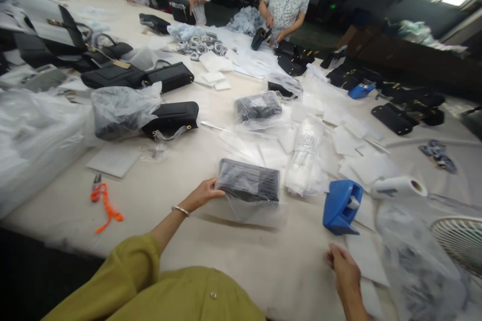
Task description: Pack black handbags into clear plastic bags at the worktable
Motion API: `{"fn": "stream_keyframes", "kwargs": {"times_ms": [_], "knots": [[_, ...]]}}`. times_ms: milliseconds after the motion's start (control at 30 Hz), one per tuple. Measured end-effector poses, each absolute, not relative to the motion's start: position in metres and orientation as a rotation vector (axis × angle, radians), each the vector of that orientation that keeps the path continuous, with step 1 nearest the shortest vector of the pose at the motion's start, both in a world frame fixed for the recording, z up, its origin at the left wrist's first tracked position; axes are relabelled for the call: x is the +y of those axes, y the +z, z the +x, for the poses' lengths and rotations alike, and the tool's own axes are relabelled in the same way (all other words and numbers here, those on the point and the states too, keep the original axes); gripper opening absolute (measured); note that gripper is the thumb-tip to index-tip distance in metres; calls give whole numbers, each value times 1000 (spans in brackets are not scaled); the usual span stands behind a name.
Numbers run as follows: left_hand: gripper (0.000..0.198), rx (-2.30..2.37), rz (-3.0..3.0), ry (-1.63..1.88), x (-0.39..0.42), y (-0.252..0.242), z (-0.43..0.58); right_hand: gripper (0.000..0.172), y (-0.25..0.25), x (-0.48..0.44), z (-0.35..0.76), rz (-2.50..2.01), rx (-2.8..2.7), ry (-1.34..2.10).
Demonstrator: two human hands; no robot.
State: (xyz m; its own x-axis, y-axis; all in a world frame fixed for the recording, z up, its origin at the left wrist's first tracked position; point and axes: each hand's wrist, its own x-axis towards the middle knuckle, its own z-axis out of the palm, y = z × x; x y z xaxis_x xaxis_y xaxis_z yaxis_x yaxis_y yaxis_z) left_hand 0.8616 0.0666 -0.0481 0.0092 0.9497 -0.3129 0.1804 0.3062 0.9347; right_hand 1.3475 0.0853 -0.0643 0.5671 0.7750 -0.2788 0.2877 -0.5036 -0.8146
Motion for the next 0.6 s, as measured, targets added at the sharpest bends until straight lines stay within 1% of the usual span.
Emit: {"fn": "stream_keyframes", "kwargs": {"times_ms": [33,67,133,200,233,267,333,433,500,600], "knots": [[33,1433,1111,859,66,-50,863,23,-50,85,1326,-2050,-1006,904],[33,1426,1110,860,66,-52,864,28,-34,86,1301,-1987,-1285,1010],[33,1415,1111,857,66,-54,867,33,3,89,1239,-1751,-1800,1201],[33,1404,1116,855,66,-55,870,32,34,93,1175,-1435,-2206,1338],[33,1398,1120,856,66,-54,871,29,44,96,1145,-1306,-2381,1327],[33,1392,1123,859,65,-54,872,26,50,99,1118,-1210,-2562,1240],[32,1383,1126,872,65,-54,874,21,51,108,1076,-1107,-2948,931],[32,1373,1124,888,64,-57,874,20,37,124,1037,-1090,-3317,456],[32,1352,1123,900,65,-60,872,20,29,133,1022,-1081,-3398,323],[31,1300,1128,912,67,-64,868,20,27,136,1011,-1018,-3453,222]]}}
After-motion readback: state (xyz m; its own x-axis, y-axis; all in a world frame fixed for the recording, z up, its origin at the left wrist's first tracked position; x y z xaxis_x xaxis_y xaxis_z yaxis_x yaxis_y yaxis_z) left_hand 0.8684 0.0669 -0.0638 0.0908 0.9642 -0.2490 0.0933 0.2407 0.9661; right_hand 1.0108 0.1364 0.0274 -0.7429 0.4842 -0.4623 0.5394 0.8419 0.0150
